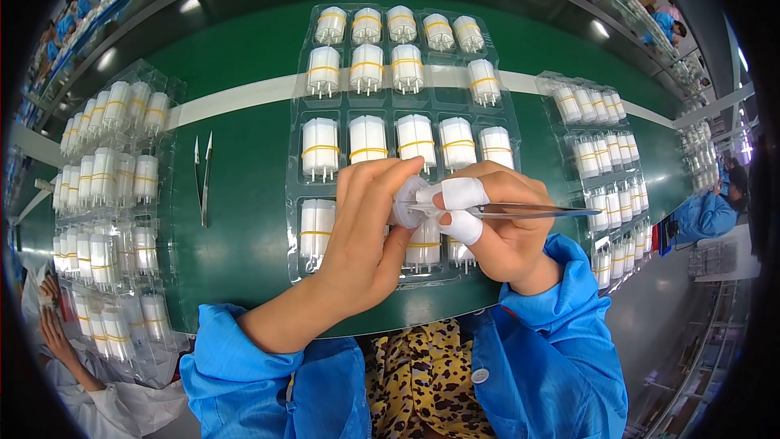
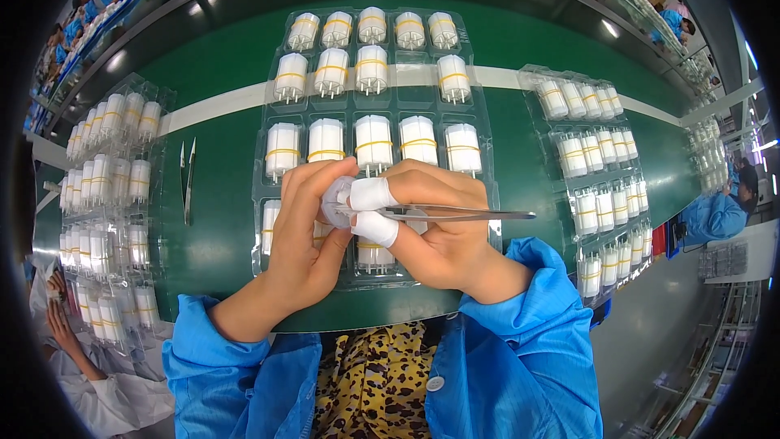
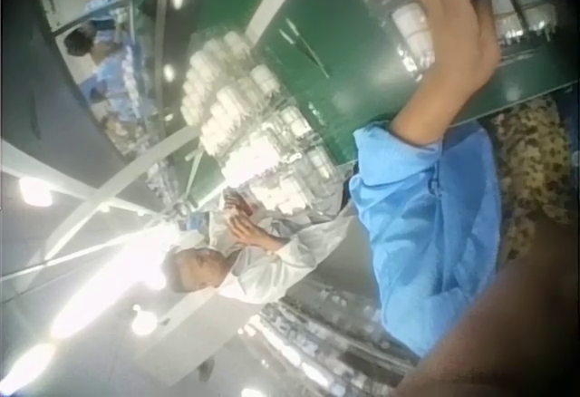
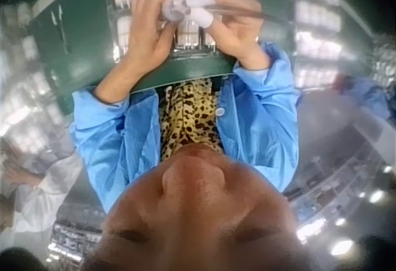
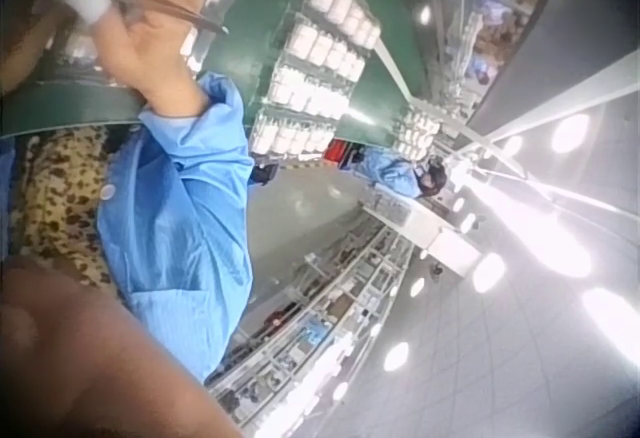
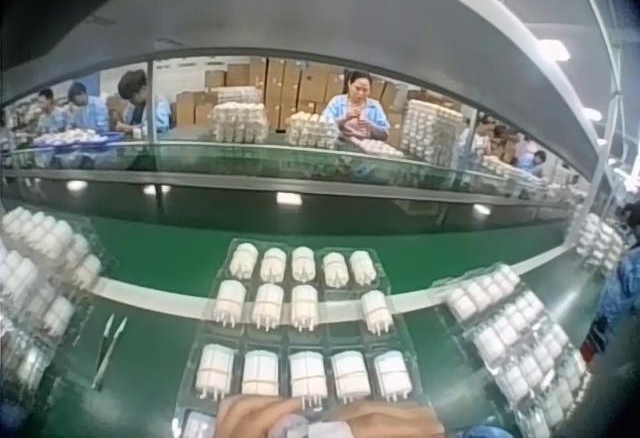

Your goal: The person assembles or inspects small white cylindrical plastic components in a tray using tweezers.

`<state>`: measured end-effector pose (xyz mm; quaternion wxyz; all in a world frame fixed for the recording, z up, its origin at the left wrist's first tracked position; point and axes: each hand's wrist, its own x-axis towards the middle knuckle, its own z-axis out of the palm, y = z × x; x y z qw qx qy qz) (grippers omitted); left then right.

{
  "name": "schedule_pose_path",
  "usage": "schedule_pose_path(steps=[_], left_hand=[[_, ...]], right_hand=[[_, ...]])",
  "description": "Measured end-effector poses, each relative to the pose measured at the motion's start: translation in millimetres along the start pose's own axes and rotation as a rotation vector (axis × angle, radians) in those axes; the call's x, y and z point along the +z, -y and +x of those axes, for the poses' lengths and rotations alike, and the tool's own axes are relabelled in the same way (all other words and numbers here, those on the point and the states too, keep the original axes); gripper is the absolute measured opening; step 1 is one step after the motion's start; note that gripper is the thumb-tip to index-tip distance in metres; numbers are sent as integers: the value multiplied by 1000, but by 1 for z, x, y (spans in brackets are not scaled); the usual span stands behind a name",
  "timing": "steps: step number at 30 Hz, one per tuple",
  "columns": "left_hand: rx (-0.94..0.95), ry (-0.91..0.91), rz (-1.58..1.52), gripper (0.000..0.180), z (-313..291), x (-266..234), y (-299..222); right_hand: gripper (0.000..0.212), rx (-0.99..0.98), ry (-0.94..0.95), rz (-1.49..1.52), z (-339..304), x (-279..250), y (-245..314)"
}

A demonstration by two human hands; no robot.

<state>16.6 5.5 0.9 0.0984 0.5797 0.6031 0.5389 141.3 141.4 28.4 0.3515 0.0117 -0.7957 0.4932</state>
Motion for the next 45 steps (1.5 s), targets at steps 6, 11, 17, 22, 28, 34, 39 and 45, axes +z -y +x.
schedule_pose_path(steps=[6,11,17,22,28,34,39,45], left_hand=[[-5,20,-14,68,0,-1,0],[-6,11,-6,67,-1,-1,1],[10,45,25,67,0,-2,2],[-77,121,-199,64,0,-5,1],[-175,197,-454,61,-2,-8,4],[-192,211,-474,60,-2,-9,5],[-184,215,-475,60,-2,-10,6],[-180,230,-446,59,-2,-12,5]], right_hand=[[19,-24,1,18,0,-1,-1],[19,-37,12,-20,3,1,0],[21,-83,94,-146,7,-5,2],[24,-49,30,22,9,-14,-3],[24,-103,111,36,12,-17,-2],[22,-65,122,-13,14,-16,0],[22,-86,130,0,14,-17,-1],[22,-110,163,-41,14,-20,-5]])
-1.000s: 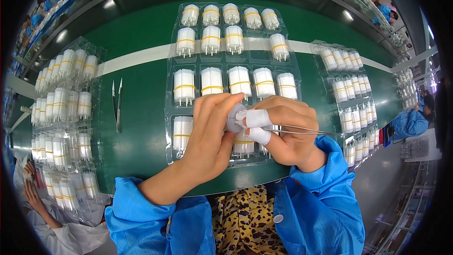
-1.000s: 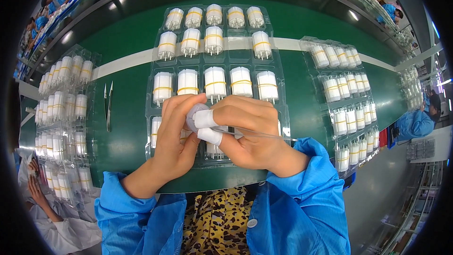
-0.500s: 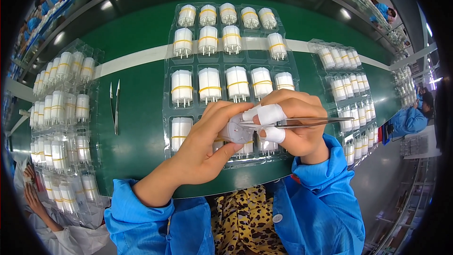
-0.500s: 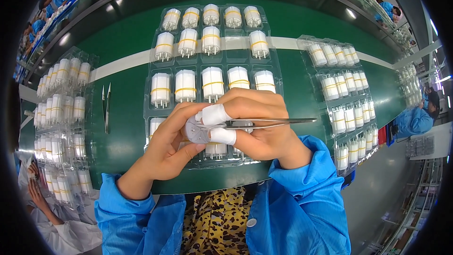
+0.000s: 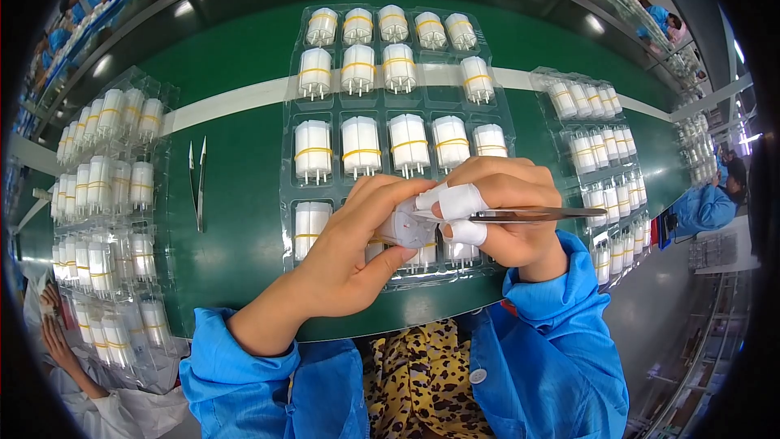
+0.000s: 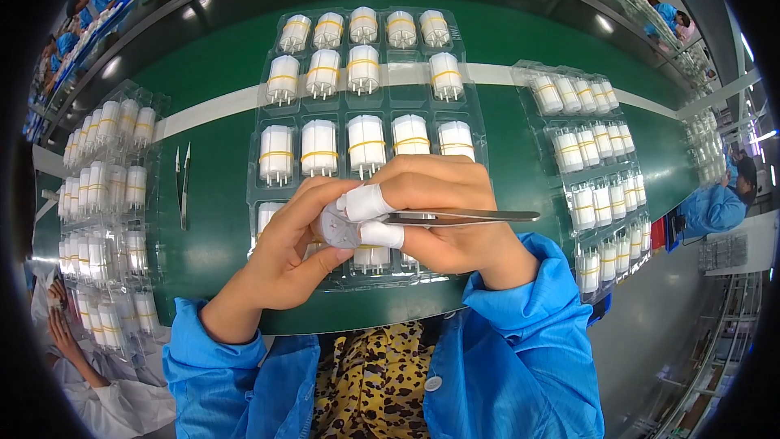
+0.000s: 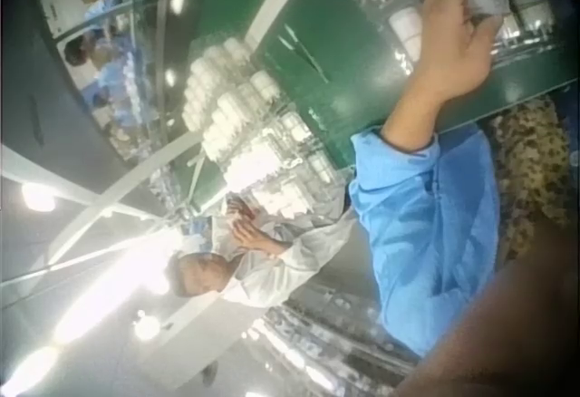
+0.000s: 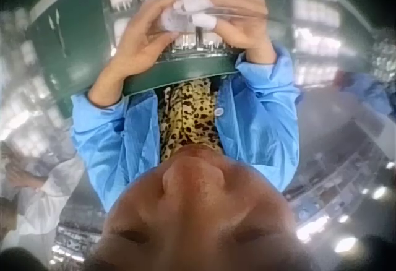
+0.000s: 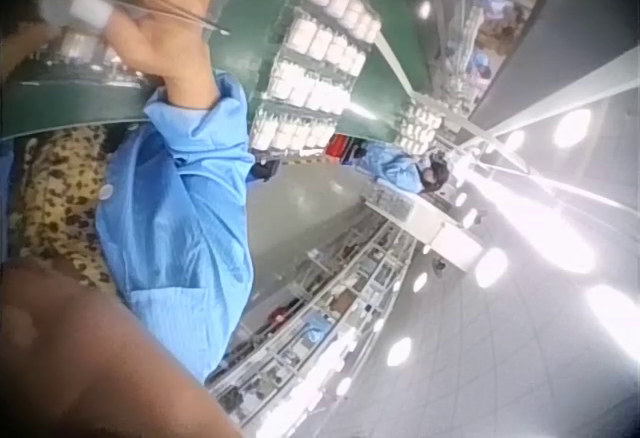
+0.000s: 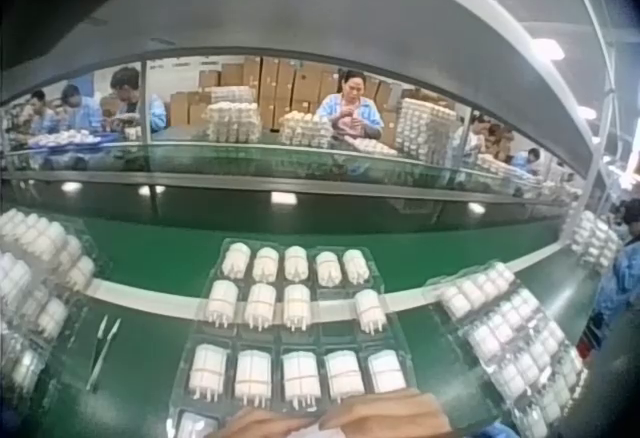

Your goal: The person assembles or inspects small white cylindrical plastic components in a tray using tweezers.

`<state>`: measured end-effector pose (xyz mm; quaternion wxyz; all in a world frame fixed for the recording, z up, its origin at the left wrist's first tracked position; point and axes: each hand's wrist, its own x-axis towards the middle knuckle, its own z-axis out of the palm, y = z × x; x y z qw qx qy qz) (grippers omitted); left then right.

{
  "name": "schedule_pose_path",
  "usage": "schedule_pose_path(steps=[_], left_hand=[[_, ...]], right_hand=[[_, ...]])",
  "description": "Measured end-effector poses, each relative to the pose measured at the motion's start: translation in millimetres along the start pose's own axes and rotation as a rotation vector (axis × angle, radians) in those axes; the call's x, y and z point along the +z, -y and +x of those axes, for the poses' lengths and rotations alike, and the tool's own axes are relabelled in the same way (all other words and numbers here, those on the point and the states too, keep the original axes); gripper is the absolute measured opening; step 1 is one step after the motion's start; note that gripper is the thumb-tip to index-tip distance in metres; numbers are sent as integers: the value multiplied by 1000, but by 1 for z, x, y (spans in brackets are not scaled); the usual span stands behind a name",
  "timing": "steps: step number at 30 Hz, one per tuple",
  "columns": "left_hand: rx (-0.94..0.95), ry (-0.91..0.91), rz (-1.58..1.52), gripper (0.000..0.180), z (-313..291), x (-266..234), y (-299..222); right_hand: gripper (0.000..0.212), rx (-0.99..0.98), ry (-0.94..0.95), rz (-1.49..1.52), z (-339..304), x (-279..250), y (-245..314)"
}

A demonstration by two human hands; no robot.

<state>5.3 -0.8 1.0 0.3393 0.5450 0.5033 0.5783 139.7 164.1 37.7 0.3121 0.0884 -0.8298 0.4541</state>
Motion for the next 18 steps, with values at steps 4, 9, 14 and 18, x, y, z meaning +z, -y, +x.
schedule_pose_path(steps=[4,9,14,18], left_hand=[[-2,-9,12,58,0,0,1],[1,-4,6,58,0,0,-1],[5,-4,31,57,0,-1,0],[28,10,91,57,2,-2,-2]], right_hand=[[22,17,-38,7,0,3,0],[23,-19,-37,39,0,1,-1],[21,2,9,-31,1,0,1],[20,-3,-13,-28,0,0,1]])
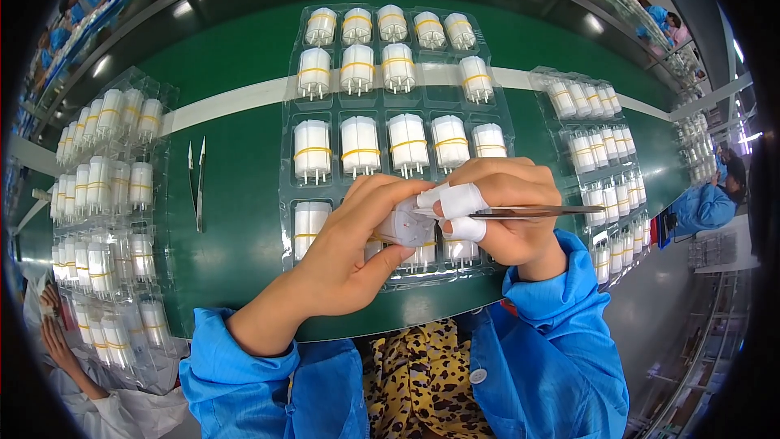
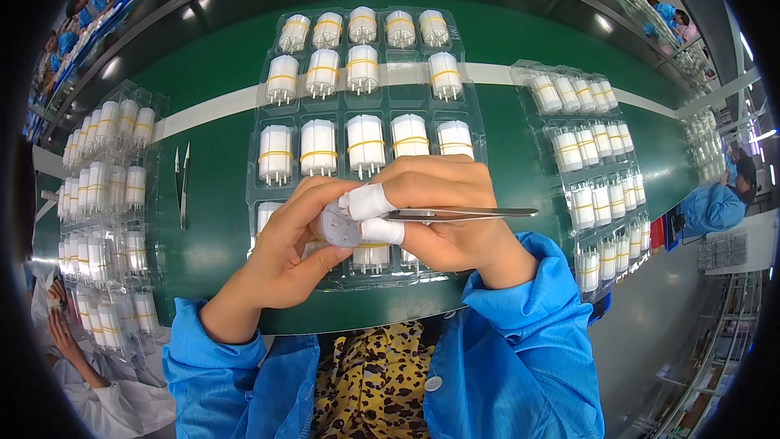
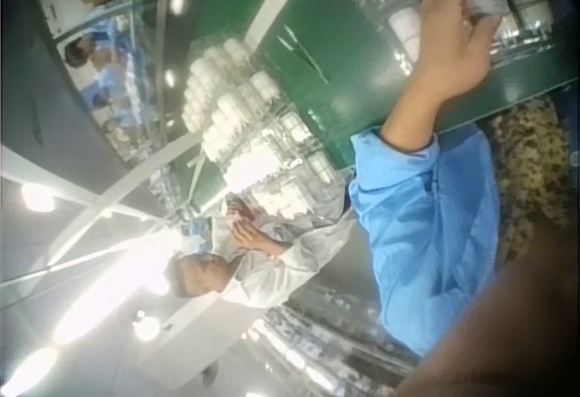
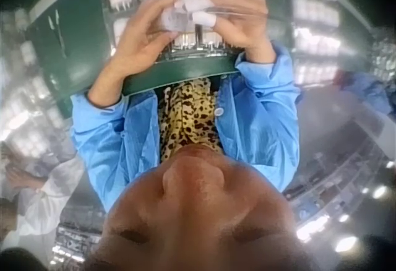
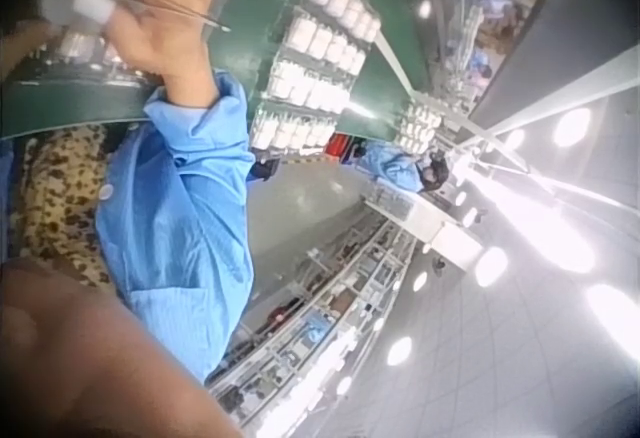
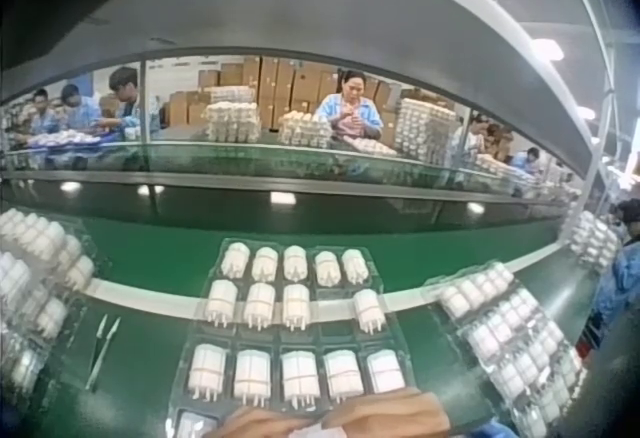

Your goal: The person assembles or inspects small white cylindrical plastic components in a tray using tweezers.

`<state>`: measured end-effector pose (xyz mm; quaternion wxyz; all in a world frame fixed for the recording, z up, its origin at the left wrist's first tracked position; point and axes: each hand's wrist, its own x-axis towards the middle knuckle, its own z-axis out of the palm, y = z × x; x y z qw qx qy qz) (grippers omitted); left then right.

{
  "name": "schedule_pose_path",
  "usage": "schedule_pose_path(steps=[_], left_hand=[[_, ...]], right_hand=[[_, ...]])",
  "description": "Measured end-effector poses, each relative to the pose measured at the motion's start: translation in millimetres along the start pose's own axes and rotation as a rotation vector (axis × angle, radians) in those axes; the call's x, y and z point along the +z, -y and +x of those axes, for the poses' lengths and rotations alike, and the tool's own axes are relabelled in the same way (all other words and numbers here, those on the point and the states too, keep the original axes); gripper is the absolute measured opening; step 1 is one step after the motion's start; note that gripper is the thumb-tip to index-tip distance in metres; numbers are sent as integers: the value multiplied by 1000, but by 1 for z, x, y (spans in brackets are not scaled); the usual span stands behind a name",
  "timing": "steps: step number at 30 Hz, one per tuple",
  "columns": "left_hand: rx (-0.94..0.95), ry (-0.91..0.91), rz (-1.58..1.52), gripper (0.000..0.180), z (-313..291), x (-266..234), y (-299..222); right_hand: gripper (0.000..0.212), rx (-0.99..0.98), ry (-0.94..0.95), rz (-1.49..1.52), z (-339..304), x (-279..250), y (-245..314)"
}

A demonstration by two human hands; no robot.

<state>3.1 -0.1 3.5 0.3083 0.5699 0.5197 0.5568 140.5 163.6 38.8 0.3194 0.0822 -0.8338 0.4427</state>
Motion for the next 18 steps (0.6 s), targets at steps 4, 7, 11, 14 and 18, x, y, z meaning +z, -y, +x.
schedule_pose_path(steps=[4,7,11,14,18], left_hand=[[-25,-15,-30,57,-1,1,2],[-25,-18,-13,58,-2,2,2],[9,-8,112,58,1,1,0],[-15,-33,82,59,0,3,-1],[26,-26,160,58,2,3,-2]], right_hand=[[20,18,-57,53,-2,5,-2],[19,39,-53,50,-2,5,-1],[17,29,-24,-11,-1,5,-1],[18,-5,31,-82,1,1,1],[19,-72,16,-131,1,5,0]])
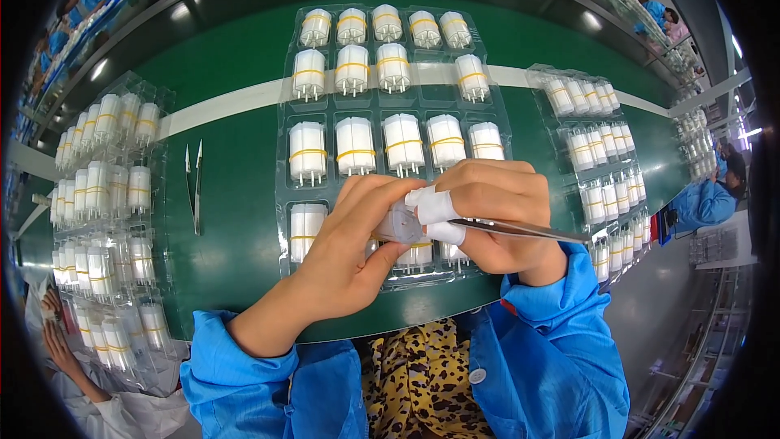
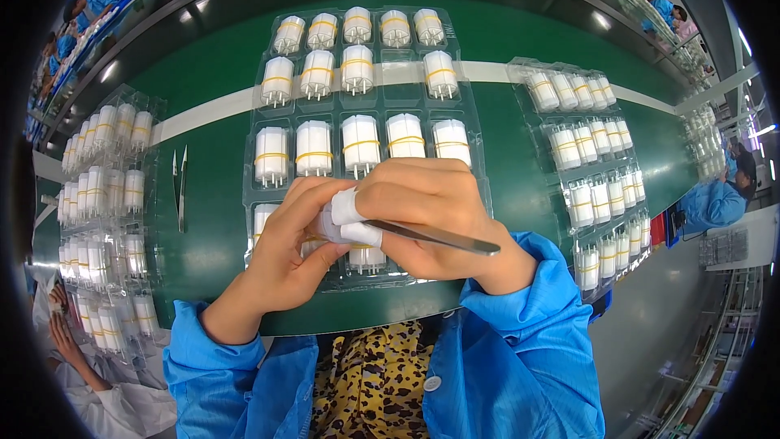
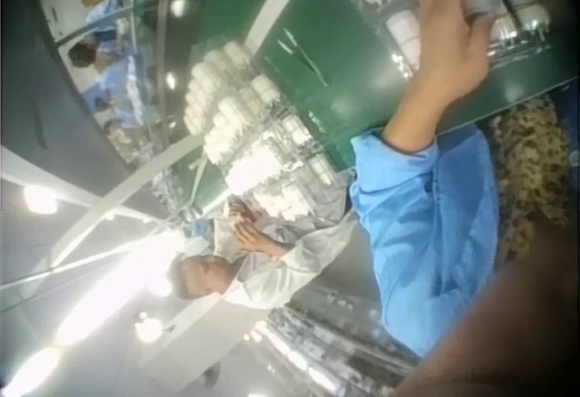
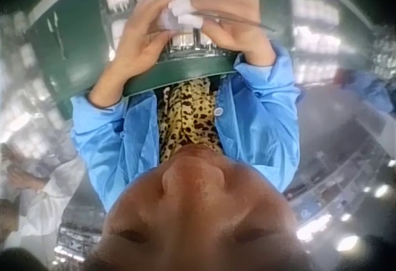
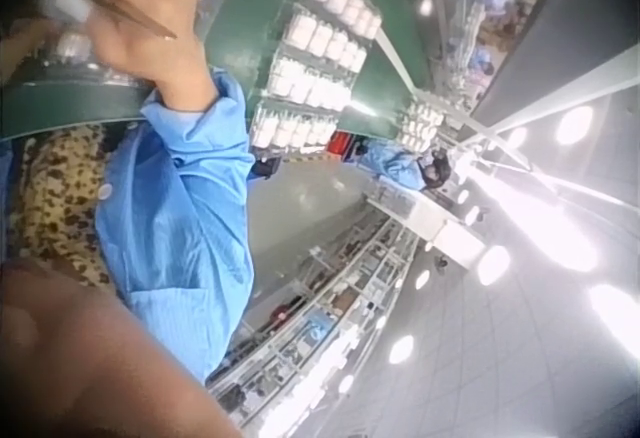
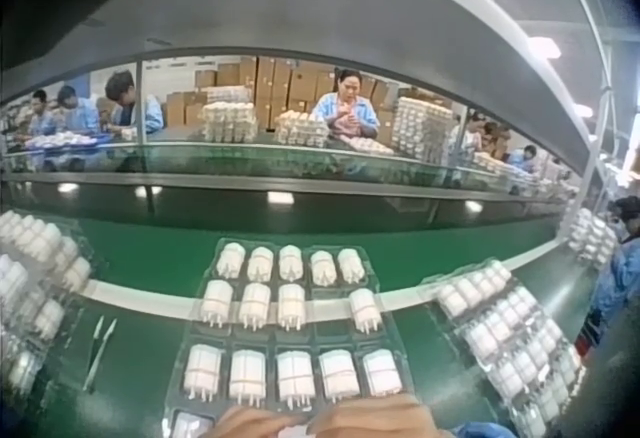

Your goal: The person assembles or inspects small white cylindrical plastic components in a tray using tweezers.

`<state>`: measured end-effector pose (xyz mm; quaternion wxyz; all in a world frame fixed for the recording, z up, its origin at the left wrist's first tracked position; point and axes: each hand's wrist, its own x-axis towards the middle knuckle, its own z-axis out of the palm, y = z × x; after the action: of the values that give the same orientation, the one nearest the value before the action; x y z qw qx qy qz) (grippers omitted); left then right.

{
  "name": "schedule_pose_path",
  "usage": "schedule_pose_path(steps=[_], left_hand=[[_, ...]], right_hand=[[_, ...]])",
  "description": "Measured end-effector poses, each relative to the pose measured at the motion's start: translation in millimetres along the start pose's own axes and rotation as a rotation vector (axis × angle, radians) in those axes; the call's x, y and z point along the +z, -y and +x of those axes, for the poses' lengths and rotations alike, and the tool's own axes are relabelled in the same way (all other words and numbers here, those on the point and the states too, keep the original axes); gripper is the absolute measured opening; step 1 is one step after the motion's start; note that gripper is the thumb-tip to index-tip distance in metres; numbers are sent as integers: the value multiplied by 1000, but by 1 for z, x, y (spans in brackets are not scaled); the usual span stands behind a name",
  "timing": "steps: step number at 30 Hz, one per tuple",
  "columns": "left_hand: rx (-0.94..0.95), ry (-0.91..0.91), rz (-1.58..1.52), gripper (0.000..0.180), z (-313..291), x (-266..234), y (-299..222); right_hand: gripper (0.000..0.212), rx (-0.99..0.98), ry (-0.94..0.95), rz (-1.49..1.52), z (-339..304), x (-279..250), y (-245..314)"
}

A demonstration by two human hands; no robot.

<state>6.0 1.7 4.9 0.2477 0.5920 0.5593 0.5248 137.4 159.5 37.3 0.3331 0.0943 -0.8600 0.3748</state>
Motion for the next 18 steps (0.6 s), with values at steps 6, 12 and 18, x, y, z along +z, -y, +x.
schedule_pose_path(steps=[6,12,18], left_hand=[[93,-34,149,57,3,-3,-2],[-2,-183,-273,58,-4,12,6],[-58,-207,-164,60,-2,15,2]], right_hand=[[25,213,-130,324,-4,-11,2],[30,304,-201,278,-5,-7,10],[28,248,-259,326,-9,8,7]])
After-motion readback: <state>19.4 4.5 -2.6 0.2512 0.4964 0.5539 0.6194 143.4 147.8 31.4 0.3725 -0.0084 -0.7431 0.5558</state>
